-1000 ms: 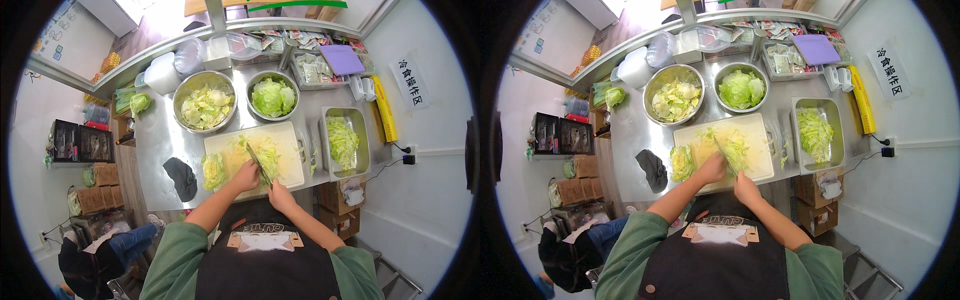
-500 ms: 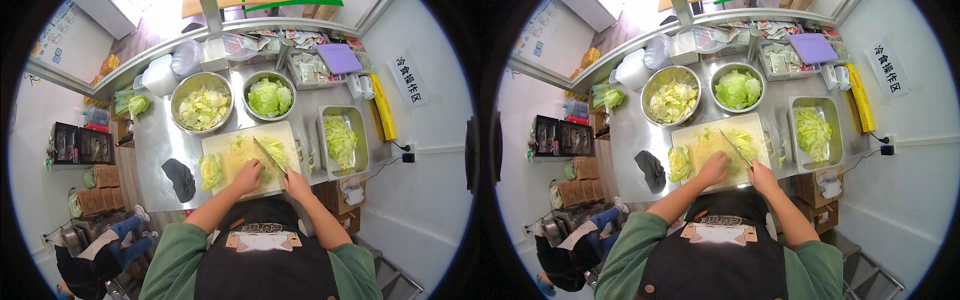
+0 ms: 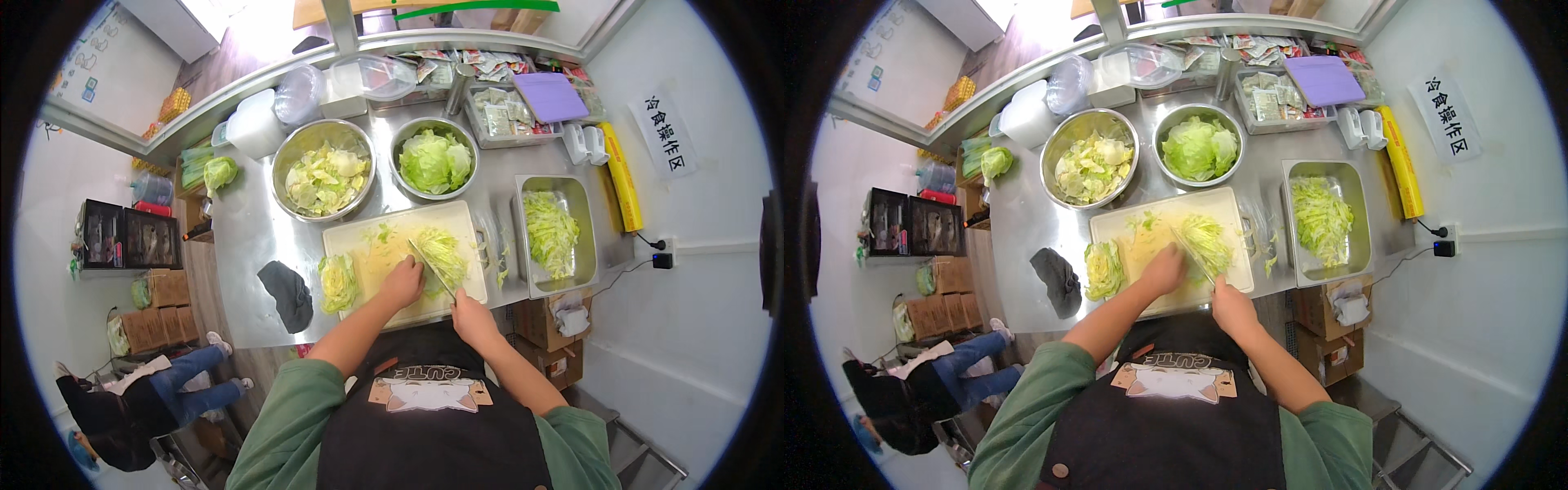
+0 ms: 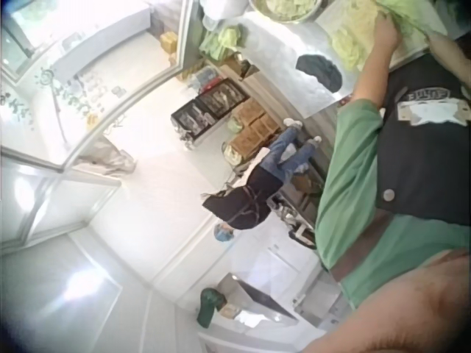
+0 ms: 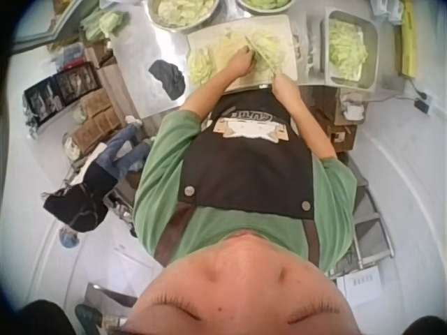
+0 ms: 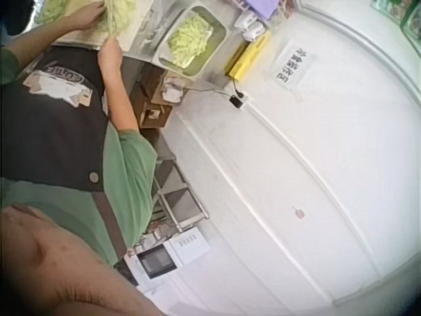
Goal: The person chops cabbage on a cutting board using a cleaver, then transfers the shredded cabbage into a metal tray. They repeat this process with additional cabbage heads, placing the cut pieces into the tray.
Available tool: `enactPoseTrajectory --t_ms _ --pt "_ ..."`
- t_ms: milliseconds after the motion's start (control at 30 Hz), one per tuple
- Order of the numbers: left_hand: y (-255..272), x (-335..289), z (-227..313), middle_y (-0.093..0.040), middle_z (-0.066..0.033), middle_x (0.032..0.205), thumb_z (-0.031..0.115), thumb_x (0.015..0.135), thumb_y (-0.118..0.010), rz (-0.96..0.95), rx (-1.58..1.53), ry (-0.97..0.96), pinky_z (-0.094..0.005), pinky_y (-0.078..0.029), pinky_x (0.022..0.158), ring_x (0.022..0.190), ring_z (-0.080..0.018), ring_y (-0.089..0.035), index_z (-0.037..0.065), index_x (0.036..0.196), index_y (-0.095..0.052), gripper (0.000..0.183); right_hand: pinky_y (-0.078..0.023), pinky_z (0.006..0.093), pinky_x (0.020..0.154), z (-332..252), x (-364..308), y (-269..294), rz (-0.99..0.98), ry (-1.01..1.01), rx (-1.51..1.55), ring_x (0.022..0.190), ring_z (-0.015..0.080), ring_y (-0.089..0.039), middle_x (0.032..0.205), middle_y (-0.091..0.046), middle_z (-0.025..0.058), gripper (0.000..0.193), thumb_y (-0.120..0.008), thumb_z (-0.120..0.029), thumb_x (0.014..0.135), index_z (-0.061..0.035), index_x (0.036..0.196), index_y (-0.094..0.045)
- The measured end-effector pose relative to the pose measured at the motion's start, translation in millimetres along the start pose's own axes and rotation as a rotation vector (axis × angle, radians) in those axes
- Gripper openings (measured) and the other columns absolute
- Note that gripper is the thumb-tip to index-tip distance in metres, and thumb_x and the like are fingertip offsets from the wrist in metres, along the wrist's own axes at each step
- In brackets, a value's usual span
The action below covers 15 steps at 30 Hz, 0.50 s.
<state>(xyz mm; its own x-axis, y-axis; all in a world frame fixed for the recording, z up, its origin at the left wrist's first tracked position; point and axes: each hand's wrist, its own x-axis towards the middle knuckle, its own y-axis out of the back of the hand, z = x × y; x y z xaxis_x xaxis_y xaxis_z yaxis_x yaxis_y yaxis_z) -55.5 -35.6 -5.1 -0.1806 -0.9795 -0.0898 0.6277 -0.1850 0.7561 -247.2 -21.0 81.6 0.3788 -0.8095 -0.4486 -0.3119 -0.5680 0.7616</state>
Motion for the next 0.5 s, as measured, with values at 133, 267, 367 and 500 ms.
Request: enactPoseTrajectory --t_ms 133,267,367,500 --pt "-1 3 -4 -0.051 -0.0213 0.093 0.013 0.079 -0.056 -0.111 0.064 0.052 -0.0444 -0.048 0.075 0.084 -0.0371 -0.055 -0.002 0.094 -0.053 0.022 -0.046 0.0526 0.065 17 27 -38 0.062 0.046 0.047 0.075 0.0448 -0.059 0.079 -0.061 0.0253 0.023 -0.050 -0.019 0.089 0.0021 0.096 -0.042" --pt "1 1 -1 -0.051 -0.0237 0.091 0.016 0.080 -0.055 -0.048 0.005 0.057 -0.0480 -0.046 0.074 0.085 -0.0405 -0.054 -0.002 0.090 -0.053 0.021 -0.046 0.0529 0.066 -19 13 14 0.000 0.042 0.045 0.074 0.0456 -0.059 0.080 -0.061 0.0263 0.022 -0.049 -0.018 0.089 0.0018 0.094 -0.042" --pt "9 4 4 -0.052 -0.0235 0.092 0.016 0.079 -0.055 -0.091 0.028 0.066 -0.0469 -0.046 0.075 0.086 -0.0399 -0.055 -0.003 0.094 -0.052 0.024 -0.046 0.0531 0.066 -13 6 10 -0.035 -0.006 0.036 0.075 0.0460 -0.059 0.080 -0.061 0.0266 0.021 -0.050 -0.018 0.089 0.0014 0.092 -0.042" --pt "0 4 -3 -0.052 -0.0225 0.097 0.015 0.077 -0.057 -0.111 0.050 0.050 -0.0442 -0.048 0.078 0.089 -0.0379 -0.056 -0.005 0.098 -0.051 0.029 -0.045 0.0537 0.066 18 25 -45 0.106 0.058 0.119 0.074 0.0479 -0.057 0.075 -0.059 0.0294 0.022 -0.053 -0.016 0.088 0.0014 0.094 -0.041"
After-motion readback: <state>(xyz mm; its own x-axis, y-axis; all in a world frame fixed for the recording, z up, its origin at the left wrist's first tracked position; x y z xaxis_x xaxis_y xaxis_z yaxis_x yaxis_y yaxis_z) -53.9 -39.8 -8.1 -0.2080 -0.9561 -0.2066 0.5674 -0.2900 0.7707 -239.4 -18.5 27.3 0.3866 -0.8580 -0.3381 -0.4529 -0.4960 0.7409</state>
